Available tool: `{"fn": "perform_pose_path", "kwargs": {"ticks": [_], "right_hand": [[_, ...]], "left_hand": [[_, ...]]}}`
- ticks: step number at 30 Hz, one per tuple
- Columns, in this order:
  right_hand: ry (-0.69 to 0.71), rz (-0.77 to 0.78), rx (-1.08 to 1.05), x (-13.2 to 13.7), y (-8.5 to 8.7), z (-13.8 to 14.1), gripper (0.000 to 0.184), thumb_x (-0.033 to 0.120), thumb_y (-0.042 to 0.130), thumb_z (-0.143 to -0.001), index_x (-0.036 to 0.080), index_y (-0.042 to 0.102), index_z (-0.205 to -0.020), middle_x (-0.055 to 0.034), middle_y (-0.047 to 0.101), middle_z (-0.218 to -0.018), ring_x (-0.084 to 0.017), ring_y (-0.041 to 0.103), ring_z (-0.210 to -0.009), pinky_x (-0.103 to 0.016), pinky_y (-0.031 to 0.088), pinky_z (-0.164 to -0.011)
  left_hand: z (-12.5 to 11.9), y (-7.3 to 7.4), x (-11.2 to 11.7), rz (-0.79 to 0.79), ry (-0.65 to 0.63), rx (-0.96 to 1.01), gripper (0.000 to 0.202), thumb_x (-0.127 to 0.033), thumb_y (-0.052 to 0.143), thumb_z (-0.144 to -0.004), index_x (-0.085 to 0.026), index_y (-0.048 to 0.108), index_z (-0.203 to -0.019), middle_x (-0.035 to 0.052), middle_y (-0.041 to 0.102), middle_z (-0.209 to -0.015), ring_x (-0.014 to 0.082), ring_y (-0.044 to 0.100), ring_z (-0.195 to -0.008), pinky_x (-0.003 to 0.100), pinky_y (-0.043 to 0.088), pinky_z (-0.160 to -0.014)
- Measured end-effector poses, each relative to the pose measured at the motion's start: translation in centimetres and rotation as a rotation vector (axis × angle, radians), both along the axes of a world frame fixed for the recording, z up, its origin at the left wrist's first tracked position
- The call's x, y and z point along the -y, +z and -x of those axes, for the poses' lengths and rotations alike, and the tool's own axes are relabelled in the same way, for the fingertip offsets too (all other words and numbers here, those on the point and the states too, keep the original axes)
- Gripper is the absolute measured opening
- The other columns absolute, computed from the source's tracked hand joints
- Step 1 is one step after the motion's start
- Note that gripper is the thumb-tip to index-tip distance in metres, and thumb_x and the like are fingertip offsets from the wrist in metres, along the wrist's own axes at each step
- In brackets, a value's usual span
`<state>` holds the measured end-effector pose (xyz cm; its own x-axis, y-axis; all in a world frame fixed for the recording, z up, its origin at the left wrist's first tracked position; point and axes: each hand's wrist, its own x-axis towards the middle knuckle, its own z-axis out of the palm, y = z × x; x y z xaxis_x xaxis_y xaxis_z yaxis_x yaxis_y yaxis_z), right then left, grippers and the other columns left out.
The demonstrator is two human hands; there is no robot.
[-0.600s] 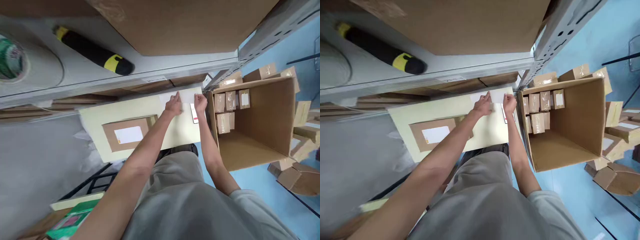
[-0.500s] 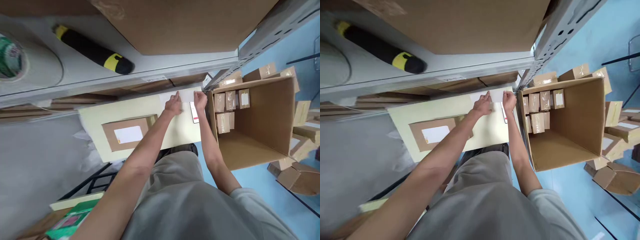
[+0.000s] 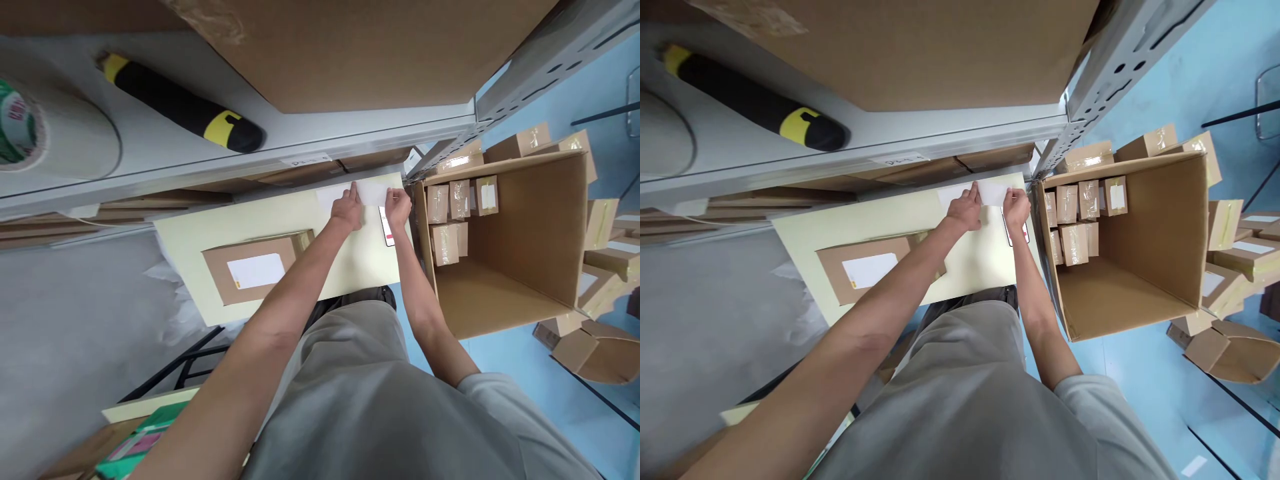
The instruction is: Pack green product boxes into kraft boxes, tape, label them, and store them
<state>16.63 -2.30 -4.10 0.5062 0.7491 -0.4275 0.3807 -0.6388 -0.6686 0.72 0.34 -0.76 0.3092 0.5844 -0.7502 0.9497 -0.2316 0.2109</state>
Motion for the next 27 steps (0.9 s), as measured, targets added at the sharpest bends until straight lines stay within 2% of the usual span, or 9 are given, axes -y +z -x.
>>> {"fn": "perform_pose_path", "kwargs": {"ticks": [8,13,15,17,18,20,22,23,27], "right_hand": [[-0.196,-0.043,0.065,3.8,1.0,0.1,0.026,0.038,0.059,-0.111,0.019,0.075,-0.104,-0.0117,0.086,-0.105,-0.027,0.083,-0.100,-0.039,0.064,-0.100],[-0.232,-0.222,0.100,6.7,3.5,0.7,0.039,0.050,0.054,-0.113,0.018,0.074,-0.104,-0.0109,0.083,-0.103,-0.024,0.080,-0.092,-0.036,0.065,-0.089],[-0.216,-0.326,0.110,7.7,5.2,1.5,0.046,0.057,0.050,-0.115,0.020,0.074,-0.107,-0.0105,0.082,-0.104,-0.024,0.080,-0.096,-0.035,0.066,-0.087],[-0.145,-0.442,0.114,8.8,7.0,2.5,0.048,0.061,0.047,-0.117,0.022,0.075,-0.111,-0.0100,0.081,-0.107,-0.024,0.079,-0.101,-0.037,0.067,-0.090],[-0.080,-0.501,0.115,9.4,7.9,3.2,0.048,0.060,0.047,-0.117,0.023,0.076,-0.112,-0.0102,0.081,-0.108,-0.025,0.079,-0.104,-0.039,0.067,-0.093],[0.100,-0.608,0.119,11.0,9.6,4.9,0.042,0.055,0.050,-0.119,0.024,0.078,-0.114,-0.0113,0.081,-0.112,-0.026,0.079,-0.110,-0.044,0.067,-0.101],[0.317,-0.669,0.133,13.0,10.9,7.0,0.033,0.047,0.055,-0.119,0.026,0.080,-0.117,-0.0128,0.082,-0.117,-0.028,0.079,-0.116,-0.048,0.065,-0.108],[0.424,-0.678,0.142,14.1,11.4,8.2,0.030,0.044,0.057,-0.118,0.026,0.081,-0.119,-0.0135,0.083,-0.121,-0.029,0.079,-0.118,-0.049,0.064,-0.110],[0.724,-0.638,0.080,18.4,13.2,13.0,0.026,0.039,0.062,-0.116,0.029,0.084,-0.127,-0.0142,0.081,-0.138,-0.030,0.075,-0.134,-0.053,0.061,-0.118]], "left_hand": [[-0.4,-0.1,0.5,-0.002,0.009,-0.005,0.125,-0.049,0.087,-0.084,-0.012,0.025,-0.186,0.0225,0.001,-0.196,0.0474,0.031,-0.171,0.054,0.054,-0.122],[-0.1,1.1,-0.3,0.065,0.113,0.060,0.123,-0.051,0.087,-0.087,-0.007,0.027,-0.185,0.0206,-0.001,-0.196,0.0475,0.025,-0.176,0.054,0.048,-0.132],[0.3,2.3,0.0,0.107,0.252,0.135,0.112,-0.050,0.078,-0.096,-0.006,0.027,-0.184,0.0194,-0.002,-0.196,0.0434,0.028,-0.177,0.048,0.041,-0.138],[0.8,4.2,1.6,0.126,0.489,0.323,0.094,-0.051,0.064,-0.107,-0.006,0.032,-0.183,0.0201,0.008,-0.196,0.0385,0.032,-0.177,0.045,0.035,-0.142],[1.3,5.4,2.9,0.128,0.634,0.465,0.085,-0.054,0.057,-0.111,-0.006,0.039,-0.180,0.0215,0.019,-0.194,0.0372,0.032,-0.177,0.045,0.033,-0.143],[2.6,8.0,6.3,0.247,0.951,0.857,0.076,-0.067,0.047,-0.114,-0.012,0.059,-0.166,0.0225,0.049,-0.181,0.0356,0.049,-0.169,0.046,0.045,-0.136],[4.4,10.6,10.3,0.426,1.191,1.172,0.078,-0.082,0.057,-0.106,-0.015,0.075,-0.142,0.0224,0.072,-0.157,0.0377,0.067,-0.152,0.048,0.056,-0.126],[5.6,11.8,12.2,0.469,1.288,1.275,0.074,-0.081,0.067,-0.101,-0.015,0.079,-0.132,0.0210,0.079,-0.146,0.0366,0.072,-0.145,0.047,0.058,-0.123],[11.0,14.5,18.0,0.409,1.530,1.403,0.053,-0.060,0.101,-0.078,-0.015,0.083,-0.101,0.0164,0.088,-0.116,0.0306,0.082,-0.122,0.036,0.065,-0.108]]}}
